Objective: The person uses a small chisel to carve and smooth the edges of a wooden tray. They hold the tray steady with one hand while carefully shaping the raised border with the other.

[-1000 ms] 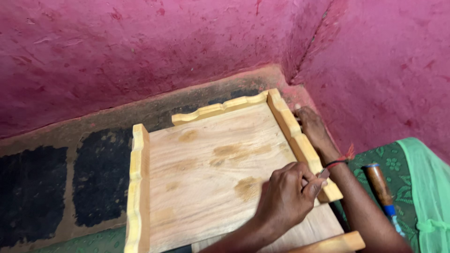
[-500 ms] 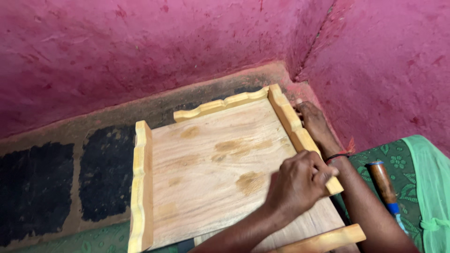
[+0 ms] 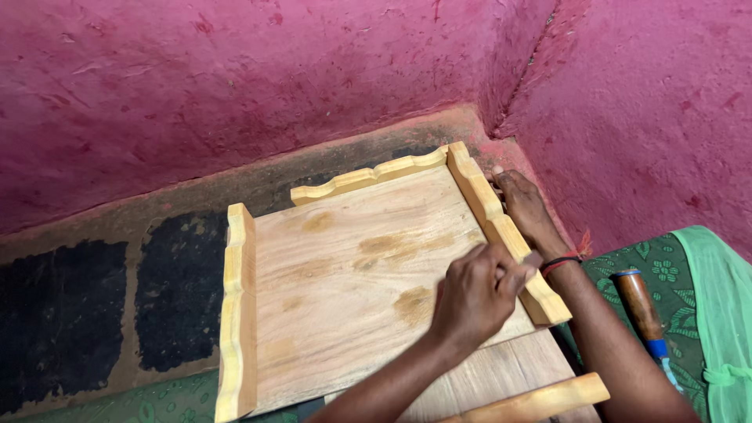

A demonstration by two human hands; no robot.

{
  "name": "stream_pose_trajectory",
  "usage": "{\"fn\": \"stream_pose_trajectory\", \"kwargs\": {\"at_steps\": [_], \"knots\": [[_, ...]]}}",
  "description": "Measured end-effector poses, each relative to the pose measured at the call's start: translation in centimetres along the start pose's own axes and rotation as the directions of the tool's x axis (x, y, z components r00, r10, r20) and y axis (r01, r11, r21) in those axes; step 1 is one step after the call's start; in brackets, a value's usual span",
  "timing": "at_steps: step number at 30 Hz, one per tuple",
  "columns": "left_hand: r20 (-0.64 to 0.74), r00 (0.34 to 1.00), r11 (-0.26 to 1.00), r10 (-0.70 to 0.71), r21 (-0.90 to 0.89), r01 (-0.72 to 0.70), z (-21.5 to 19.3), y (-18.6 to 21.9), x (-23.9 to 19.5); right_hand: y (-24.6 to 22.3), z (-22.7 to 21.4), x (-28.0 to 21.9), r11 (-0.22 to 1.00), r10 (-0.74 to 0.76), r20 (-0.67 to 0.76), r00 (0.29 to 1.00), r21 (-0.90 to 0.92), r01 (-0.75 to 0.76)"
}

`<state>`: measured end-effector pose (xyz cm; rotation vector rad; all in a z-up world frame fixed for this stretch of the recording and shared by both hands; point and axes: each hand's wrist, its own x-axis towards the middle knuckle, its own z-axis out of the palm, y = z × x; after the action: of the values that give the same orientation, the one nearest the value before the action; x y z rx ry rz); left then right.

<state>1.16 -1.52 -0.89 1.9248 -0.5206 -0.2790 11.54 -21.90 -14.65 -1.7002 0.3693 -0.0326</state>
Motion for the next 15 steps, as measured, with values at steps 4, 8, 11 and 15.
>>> {"fn": "stream_pose_trajectory", "kwargs": {"at_steps": [4,8,11,15], "knots": [[-0.023,0.998,0.997,0.06,-0.049,-0.061,0.5,0.5,-0.5,-0.1,-0.4,-0.2,0.996,-0.067,-0.011,0.998,-0.065,0.066],[-0.007,0.999,0.99,0.044,-0.137,-0.045,0.5,0.5,-2.8,0.2,-0.4,0.0,0.997,-0.047,-0.016,0.999,-0.066,0.046],[-0.021,0.997,0.994,0.071,-0.078,-0.072,0.0,0.2,-1.8,0.4,-0.1,0.0,1.0,-0.017,-0.008,1.0,-0.016,0.017],[-0.001,1.0,1.0,0.025,0.003,-0.025,0.2,0.6,-0.3,0.2,-0.4,0.3,0.995,-0.046,-0.029,0.999,-0.096,0.043]]}}
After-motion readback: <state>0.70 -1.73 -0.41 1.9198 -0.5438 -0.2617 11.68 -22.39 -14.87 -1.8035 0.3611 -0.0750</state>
